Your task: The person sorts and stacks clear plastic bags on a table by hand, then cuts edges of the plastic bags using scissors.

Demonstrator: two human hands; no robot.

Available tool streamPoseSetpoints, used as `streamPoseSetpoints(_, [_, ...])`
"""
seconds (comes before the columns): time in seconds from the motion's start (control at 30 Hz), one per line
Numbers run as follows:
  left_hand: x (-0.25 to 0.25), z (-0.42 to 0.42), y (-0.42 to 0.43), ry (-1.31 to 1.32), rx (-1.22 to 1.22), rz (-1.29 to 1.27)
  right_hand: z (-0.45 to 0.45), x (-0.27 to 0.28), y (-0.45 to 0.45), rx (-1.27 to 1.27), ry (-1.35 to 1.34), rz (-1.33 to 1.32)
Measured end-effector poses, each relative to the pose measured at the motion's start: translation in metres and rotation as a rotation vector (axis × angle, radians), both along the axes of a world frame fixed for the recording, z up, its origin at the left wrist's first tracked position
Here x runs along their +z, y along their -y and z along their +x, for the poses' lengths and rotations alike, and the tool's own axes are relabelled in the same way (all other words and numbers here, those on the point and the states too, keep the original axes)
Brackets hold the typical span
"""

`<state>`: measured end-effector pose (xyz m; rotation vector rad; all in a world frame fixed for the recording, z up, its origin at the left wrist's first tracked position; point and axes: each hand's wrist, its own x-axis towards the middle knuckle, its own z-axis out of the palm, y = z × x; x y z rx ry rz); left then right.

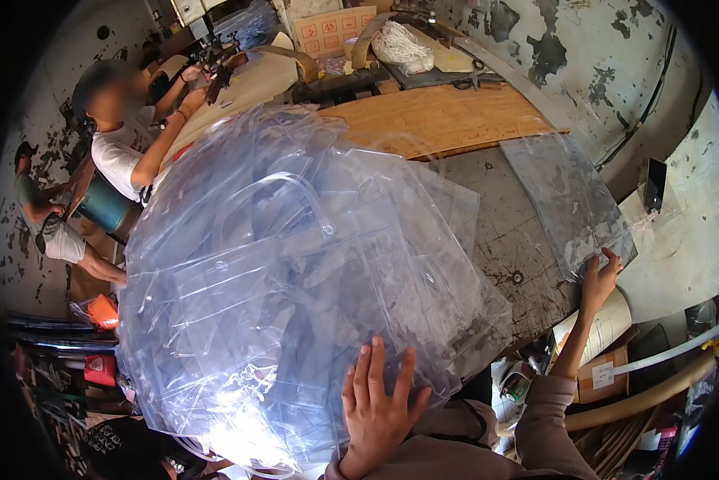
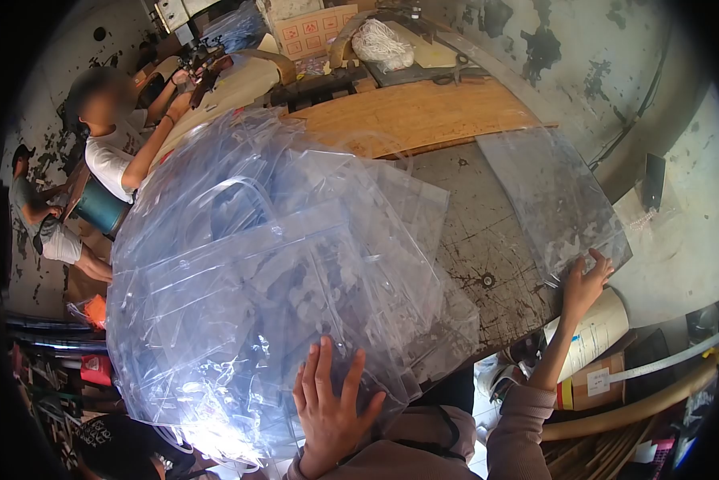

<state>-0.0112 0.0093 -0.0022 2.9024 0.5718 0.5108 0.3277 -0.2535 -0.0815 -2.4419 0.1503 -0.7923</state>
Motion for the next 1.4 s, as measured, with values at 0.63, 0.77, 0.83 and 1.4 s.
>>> streamPoseSetpoints(0.63, [0.006,-0.006,-0.005,-0.094,-0.181,-0.047,-0.173,0.056,-0.135,0.686,0.114,0.468])
streamPoseSetpoints(0.77, [0.005,-0.008,-0.006,-0.048,-0.195,-0.088,-0.201,0.077,-0.155,0.962,-0.224,0.590])
streamPoseSetpoints(0.83, [0.006,-0.010,-0.006,-0.013,-0.203,-0.124,-0.206,0.081,-0.158,1.087,-0.381,0.500])
streamPoseSetpoints(1.4, [0.015,0.001,-0.002,0.248,-0.132,-0.415,-0.214,0.098,-0.147,1.179,-1.054,1.219])
